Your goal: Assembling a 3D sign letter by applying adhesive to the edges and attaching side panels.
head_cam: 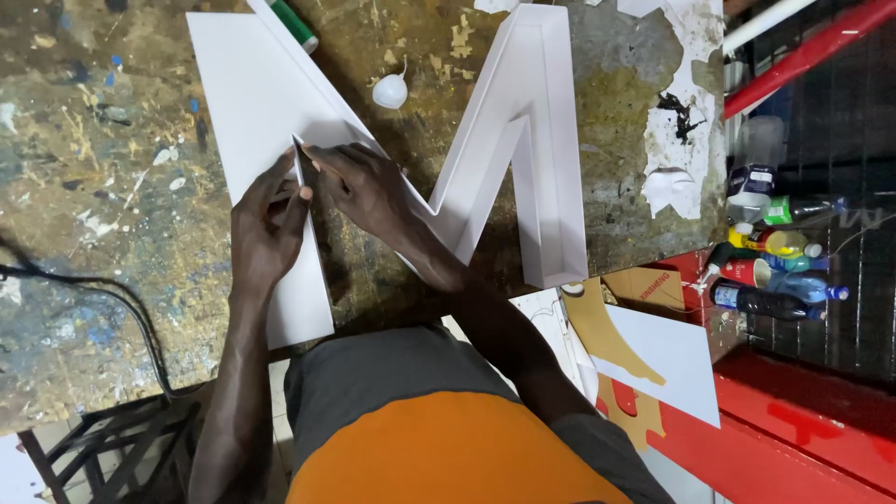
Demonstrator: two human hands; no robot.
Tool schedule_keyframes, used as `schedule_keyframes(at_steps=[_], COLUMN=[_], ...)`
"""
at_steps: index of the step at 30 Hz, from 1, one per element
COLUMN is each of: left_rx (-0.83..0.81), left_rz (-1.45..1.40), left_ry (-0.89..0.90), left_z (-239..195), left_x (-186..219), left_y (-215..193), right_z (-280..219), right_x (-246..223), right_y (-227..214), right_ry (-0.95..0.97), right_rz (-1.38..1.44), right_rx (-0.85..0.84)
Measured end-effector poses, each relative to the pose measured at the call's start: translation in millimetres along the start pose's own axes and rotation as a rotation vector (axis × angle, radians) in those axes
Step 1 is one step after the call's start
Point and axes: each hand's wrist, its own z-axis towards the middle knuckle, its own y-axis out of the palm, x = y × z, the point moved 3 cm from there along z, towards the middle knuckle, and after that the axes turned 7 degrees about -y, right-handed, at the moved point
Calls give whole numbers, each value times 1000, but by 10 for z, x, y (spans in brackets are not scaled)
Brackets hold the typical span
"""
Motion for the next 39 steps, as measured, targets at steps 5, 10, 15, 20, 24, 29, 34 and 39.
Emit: schedule_keyframes(at_steps=[5,10,15,20,24,29,34,39], left_rx=[-30,-62,-116,-124,-153,-152,-136,-132], left_rz=[0,13,-5,-28,-43,-37,-49,-78], left_ry=[14,20,-47,-64,-85,-79,-71,-65], left_z=[39,95,115,115,124,124,105,115], left_x=[13,-5,3,7,36,-4,-6,-66], left_y=[-29,-52,-78,-73,-98,-105,-82,-62], right_z=[-50,-56,-34,5,-11,-25,-37,23], right_x=[103,127,74,18,25,39,76,16], right_y=[69,94,65,30,23,41,66,-8], right_ry=[29,54,40,48,40,41,27,7], right_rz=[28,50,51,52,66,67,81,91], right_rx=[-12,-11,2,-4,1,5,-5,37])
